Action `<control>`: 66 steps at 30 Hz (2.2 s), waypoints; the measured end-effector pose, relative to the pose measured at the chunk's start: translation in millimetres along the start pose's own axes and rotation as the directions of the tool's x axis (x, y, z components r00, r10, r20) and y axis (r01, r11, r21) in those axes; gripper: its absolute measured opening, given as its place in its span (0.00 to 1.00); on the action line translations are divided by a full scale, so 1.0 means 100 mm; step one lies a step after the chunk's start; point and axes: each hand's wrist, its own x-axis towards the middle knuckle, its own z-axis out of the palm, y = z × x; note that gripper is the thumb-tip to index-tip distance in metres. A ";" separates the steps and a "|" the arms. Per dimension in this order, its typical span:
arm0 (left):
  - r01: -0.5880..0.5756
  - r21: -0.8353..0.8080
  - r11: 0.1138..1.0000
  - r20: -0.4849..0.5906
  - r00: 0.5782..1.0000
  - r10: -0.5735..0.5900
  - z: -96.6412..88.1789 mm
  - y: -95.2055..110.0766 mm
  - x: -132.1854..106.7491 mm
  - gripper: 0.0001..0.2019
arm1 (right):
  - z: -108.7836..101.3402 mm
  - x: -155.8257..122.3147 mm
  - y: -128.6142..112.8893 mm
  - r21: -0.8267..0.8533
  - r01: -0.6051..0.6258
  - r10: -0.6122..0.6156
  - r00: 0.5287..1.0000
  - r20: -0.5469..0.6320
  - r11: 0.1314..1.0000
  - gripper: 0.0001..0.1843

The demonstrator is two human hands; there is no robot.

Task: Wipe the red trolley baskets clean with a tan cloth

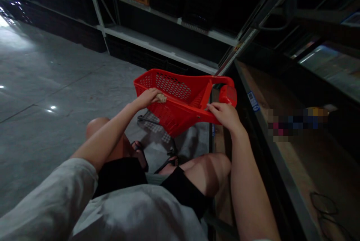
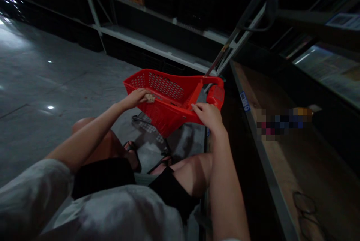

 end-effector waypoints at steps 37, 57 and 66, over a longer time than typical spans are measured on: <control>-0.084 0.090 0.992 -0.066 0.994 0.090 0.38 1.95 0.24 0.14 | 0.23 -0.13 -0.18 -0.358 -0.172 0.109 0.976 -0.190 0.918 0.34; 0.065 0.243 0.968 0.010 0.998 -0.070 -0.01 0.73 -0.45 0.14 | 0.22 -0.16 -0.07 -0.309 0.072 -0.097 0.993 -0.068 0.948 0.29; -0.093 0.150 0.984 -0.106 0.988 0.110 0.43 1.80 -0.07 0.16 | 0.20 -0.27 0.00 -0.343 0.033 -0.063 0.995 -0.076 0.939 0.27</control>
